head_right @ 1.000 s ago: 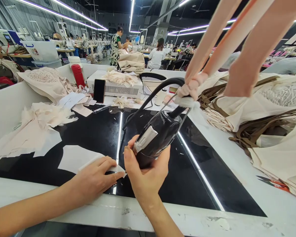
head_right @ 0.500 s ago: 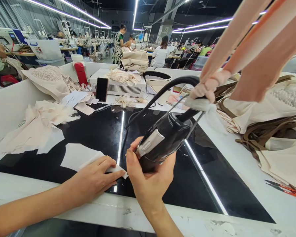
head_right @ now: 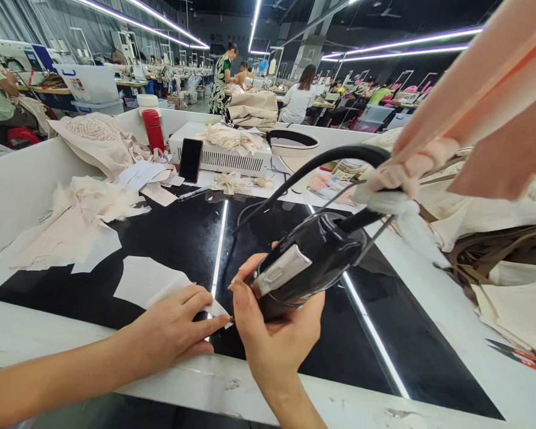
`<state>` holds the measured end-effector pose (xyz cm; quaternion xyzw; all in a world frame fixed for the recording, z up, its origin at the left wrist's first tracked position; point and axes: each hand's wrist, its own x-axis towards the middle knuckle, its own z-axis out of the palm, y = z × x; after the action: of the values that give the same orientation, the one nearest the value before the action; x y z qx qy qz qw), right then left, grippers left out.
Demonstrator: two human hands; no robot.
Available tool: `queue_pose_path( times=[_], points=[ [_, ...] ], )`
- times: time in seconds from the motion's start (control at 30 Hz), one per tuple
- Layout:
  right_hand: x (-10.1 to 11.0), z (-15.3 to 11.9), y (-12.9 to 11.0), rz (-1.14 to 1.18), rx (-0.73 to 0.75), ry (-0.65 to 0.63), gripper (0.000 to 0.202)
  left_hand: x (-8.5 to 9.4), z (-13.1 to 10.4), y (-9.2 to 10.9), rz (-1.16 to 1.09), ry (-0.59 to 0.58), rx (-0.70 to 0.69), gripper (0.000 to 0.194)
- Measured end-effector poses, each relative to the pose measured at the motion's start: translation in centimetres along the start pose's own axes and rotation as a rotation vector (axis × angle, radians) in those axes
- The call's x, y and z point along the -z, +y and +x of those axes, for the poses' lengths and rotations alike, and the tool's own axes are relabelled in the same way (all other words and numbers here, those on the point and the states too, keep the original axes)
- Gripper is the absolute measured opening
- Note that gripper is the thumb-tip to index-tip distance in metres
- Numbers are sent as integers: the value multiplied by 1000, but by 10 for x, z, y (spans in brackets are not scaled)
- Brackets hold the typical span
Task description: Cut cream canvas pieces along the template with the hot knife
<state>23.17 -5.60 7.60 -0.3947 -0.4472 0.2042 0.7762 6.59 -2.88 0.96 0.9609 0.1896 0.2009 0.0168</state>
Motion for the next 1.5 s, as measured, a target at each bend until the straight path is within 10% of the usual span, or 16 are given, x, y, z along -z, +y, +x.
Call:
queue_pose_path(
  times=[1.5],
  points=[
    [-7, 10, 12, 110, -42, -21, 27, 4, -3, -3, -31, -7, -12, 48]
  ],
)
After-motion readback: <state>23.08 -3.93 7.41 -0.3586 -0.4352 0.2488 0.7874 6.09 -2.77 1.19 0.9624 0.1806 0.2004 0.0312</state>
